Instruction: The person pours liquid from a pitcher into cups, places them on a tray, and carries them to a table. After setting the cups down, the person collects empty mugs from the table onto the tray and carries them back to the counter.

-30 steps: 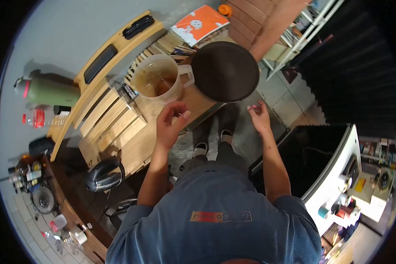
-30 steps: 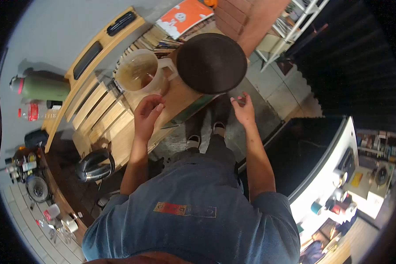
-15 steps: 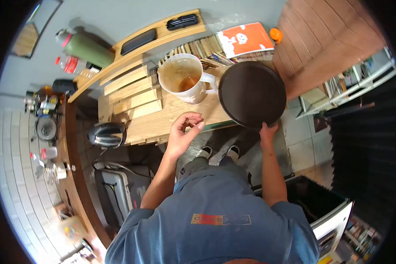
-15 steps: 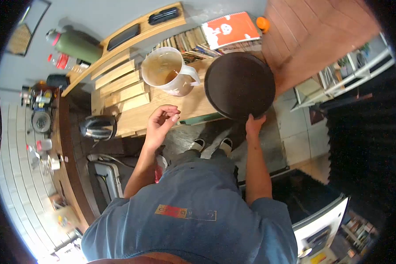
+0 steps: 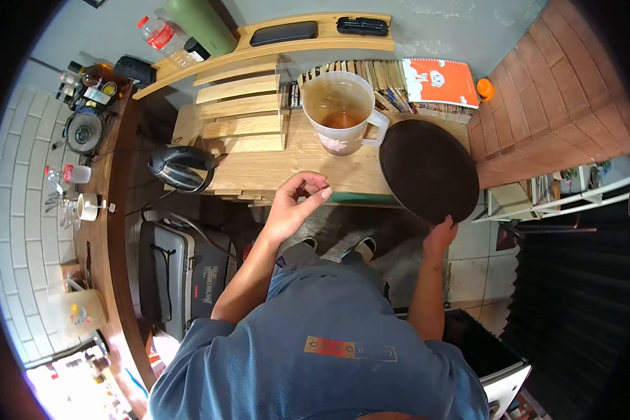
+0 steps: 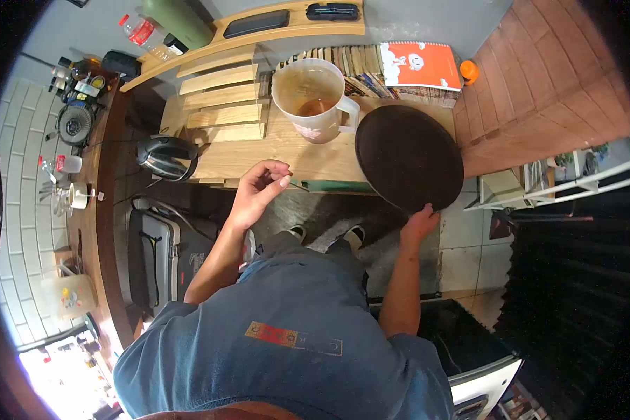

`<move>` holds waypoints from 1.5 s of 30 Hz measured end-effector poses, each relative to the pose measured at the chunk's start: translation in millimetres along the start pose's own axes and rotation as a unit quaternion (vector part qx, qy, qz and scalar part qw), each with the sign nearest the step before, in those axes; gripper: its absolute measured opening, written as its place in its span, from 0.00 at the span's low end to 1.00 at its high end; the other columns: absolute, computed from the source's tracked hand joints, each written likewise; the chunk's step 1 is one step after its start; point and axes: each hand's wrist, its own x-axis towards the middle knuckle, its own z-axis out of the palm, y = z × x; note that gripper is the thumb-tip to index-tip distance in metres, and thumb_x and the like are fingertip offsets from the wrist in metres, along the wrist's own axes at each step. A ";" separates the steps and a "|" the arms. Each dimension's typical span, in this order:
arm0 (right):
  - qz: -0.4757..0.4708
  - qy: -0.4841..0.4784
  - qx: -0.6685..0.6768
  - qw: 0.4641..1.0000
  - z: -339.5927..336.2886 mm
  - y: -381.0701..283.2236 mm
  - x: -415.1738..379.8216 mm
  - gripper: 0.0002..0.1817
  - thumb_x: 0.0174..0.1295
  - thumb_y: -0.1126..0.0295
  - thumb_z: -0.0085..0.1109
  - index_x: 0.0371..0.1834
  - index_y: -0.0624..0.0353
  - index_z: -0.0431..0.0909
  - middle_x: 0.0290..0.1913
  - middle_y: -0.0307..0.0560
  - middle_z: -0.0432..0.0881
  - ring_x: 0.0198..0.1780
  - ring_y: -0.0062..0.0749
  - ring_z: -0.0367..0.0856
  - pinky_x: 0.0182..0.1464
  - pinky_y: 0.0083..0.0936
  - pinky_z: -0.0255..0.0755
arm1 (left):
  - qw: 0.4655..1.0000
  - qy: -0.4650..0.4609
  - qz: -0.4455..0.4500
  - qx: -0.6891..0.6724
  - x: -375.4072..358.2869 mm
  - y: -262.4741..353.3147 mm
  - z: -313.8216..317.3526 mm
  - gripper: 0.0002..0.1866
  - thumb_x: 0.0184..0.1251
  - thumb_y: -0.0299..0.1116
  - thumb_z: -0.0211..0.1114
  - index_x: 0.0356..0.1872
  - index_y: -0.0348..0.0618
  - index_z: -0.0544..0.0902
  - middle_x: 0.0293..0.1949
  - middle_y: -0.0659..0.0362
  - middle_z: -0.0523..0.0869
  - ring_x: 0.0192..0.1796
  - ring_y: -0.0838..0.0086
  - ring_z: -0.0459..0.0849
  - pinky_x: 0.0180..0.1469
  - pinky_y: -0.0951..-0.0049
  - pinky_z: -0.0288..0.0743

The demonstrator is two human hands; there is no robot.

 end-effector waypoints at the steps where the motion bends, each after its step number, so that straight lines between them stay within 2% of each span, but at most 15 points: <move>1: -0.006 0.009 0.005 1.000 -5.1 -5.5 -6.8 0.14 0.66 0.67 0.44 0.49 0.65 0.65 0.47 0.49 0.74 0.44 0.36 0.75 0.41 0.32 0.71 | 1.000 -0.011 -0.003 -0.002 2.2 -1.8 -5.1 0.12 0.62 0.27 0.67 0.45 0.39 0.79 0.38 0.65 0.82 0.39 0.84 0.78 0.44 0.80 0.71; 3: -0.023 0.006 0.037 0.999 -21.0 -17.7 -27.7 0.10 0.66 0.66 0.46 0.36 0.63 0.68 0.31 0.40 0.73 0.32 0.26 0.70 0.32 0.26 0.65 | 0.999 -0.039 0.009 -0.018 6.8 -6.2 -14.7 0.12 0.62 0.27 0.67 0.45 0.39 0.79 0.38 0.65 0.82 0.39 0.84 0.78 0.44 0.80 0.71; 7: -0.122 0.067 0.025 0.990 -52.5 -9.4 -75.6 0.11 0.66 0.66 0.47 0.29 0.60 0.67 0.25 0.35 0.69 0.30 0.21 0.66 0.30 0.24 0.61 | 0.992 -0.113 0.010 -0.056 18.3 -9.7 -39.0 0.13 0.62 0.26 0.66 0.47 0.39 0.78 0.37 0.65 0.82 0.39 0.84 0.78 0.43 0.81 0.71; 9: -0.189 0.123 -0.063 0.972 -72.5 -4.1 -111.5 0.10 0.67 0.67 0.47 0.32 0.62 0.70 0.31 0.37 0.74 0.34 0.22 0.70 0.38 0.23 0.65 | 0.986 -0.153 -0.020 -0.060 21.5 -7.1 -52.1 0.13 0.62 0.27 0.66 0.47 0.39 0.78 0.36 0.65 0.82 0.39 0.84 0.78 0.41 0.81 0.71; 11: -0.192 0.135 -0.032 0.972 -81.9 -8.1 -162.9 0.10 0.67 0.69 0.46 0.39 0.64 0.74 0.38 0.41 0.78 0.41 0.24 0.73 0.47 0.22 0.66 | 0.984 -0.180 -0.012 -0.005 26.1 -6.8 -63.5 0.13 0.62 0.29 0.67 0.47 0.39 0.78 0.36 0.65 0.81 0.39 0.84 0.77 0.39 0.81 0.71; 12: -0.186 0.117 0.020 0.975 -89.3 -5.7 -184.4 0.10 0.67 0.69 0.46 0.43 0.65 0.74 0.42 0.42 0.78 0.44 0.26 0.73 0.50 0.23 0.66 | 0.978 -0.206 -0.032 0.004 26.6 -6.1 -68.6 0.15 0.63 0.30 0.66 0.49 0.37 0.77 0.43 0.60 0.82 0.49 0.77 0.78 0.53 0.76 0.71; 13: -0.188 0.099 0.076 0.974 -96.3 -4.0 -203.2 0.12 0.67 0.70 0.46 0.46 0.66 0.74 0.46 0.44 0.79 0.47 0.27 0.74 0.52 0.23 0.65 | 0.971 -0.234 -0.036 0.004 27.6 -8.5 -70.3 0.15 0.63 0.30 0.66 0.49 0.37 0.77 0.43 0.60 0.82 0.49 0.77 0.78 0.53 0.76 0.71; 15: -0.190 0.131 0.089 0.969 -109.3 -2.1 -244.4 0.14 0.67 0.70 0.46 0.50 0.67 0.74 0.48 0.45 0.78 0.47 0.28 0.75 0.53 0.24 0.66 | 0.965 -0.259 -0.047 0.004 28.6 -14.6 -64.2 0.15 0.63 0.31 0.66 0.49 0.38 0.78 0.42 0.60 0.82 0.48 0.77 0.79 0.53 0.76 0.71; 16: -0.186 0.132 0.101 0.968 -112.6 -3.3 -264.9 0.15 0.67 0.70 0.46 0.51 0.67 0.73 0.48 0.45 0.78 0.48 0.28 0.75 0.53 0.25 0.67 | 0.961 -0.273 -0.031 -0.011 26.6 -16.7 -56.6 0.14 0.62 0.31 0.67 0.46 0.39 0.77 0.35 0.64 0.81 0.38 0.84 0.76 0.39 0.82 0.69; 25: -0.197 0.256 0.196 0.926 -179.0 20.8 -390.1 0.16 0.67 0.69 0.47 0.52 0.69 0.74 0.45 0.45 0.81 0.44 0.26 0.78 0.50 0.21 0.69 | 0.890 -0.440 -0.121 0.002 -39.4 11.7 36.5 0.18 0.70 0.38 0.59 0.54 0.37 0.73 0.41 0.62 0.80 0.44 0.80 0.75 0.48 0.80 0.68; 29: -0.257 0.324 0.070 0.908 -224.4 52.0 -427.1 0.16 0.69 0.70 0.45 0.55 0.69 0.73 0.48 0.44 0.80 0.48 0.23 0.76 0.53 0.20 0.68 | 0.849 -0.521 -0.072 0.059 -86.7 -5.0 83.7 0.17 0.71 0.35 0.57 0.54 0.36 0.72 0.42 0.62 0.79 0.45 0.80 0.75 0.49 0.79 0.68; 33: -0.287 0.392 -0.004 0.874 -261.7 63.5 -468.3 0.22 0.67 0.77 0.41 0.64 0.73 0.61 0.52 0.50 0.77 0.53 0.28 0.74 0.55 0.20 0.65 | 0.770 -0.637 -0.025 0.035 -124.4 -49.2 133.5 0.15 0.70 0.31 0.55 0.54 0.35 0.72 0.45 0.60 0.79 0.46 0.78 0.75 0.51 0.77 0.68; 39: -0.170 0.539 -0.084 0.820 -329.5 106.7 -515.9 0.25 0.65 0.73 0.49 0.63 0.74 0.60 0.32 0.53 0.82 0.37 0.26 0.82 0.37 0.23 0.73 | 0.680 -0.727 -0.020 0.093 -215.2 -78.4 196.2 0.15 0.71 0.30 0.54 0.55 0.36 0.72 0.47 0.57 0.80 0.49 0.76 0.76 0.53 0.75 0.68; 42: -0.054 0.543 -0.122 0.829 -342.6 87.1 -534.2 0.24 0.63 0.70 0.53 0.62 0.66 0.64 0.19 0.54 0.80 0.18 0.38 0.81 0.24 0.29 0.73 | 0.665 -0.738 -0.032 0.107 -247.9 -100.1 214.1 0.15 0.71 0.30 0.53 0.55 0.36 0.72 0.47 0.57 0.80 0.49 0.76 0.76 0.53 0.75 0.68; 45: -0.010 0.555 -0.118 0.823 -361.4 95.8 -536.5 0.25 0.62 0.67 0.55 0.61 0.65 0.66 0.16 0.52 0.78 0.17 0.38 0.80 0.23 0.31 0.72 | 0.650 -0.749 -0.043 0.120 -266.8 -118.0 235.5 0.15 0.72 0.31 0.53 0.55 0.36 0.71 0.47 0.58 0.80 0.49 0.76 0.76 0.53 0.75 0.68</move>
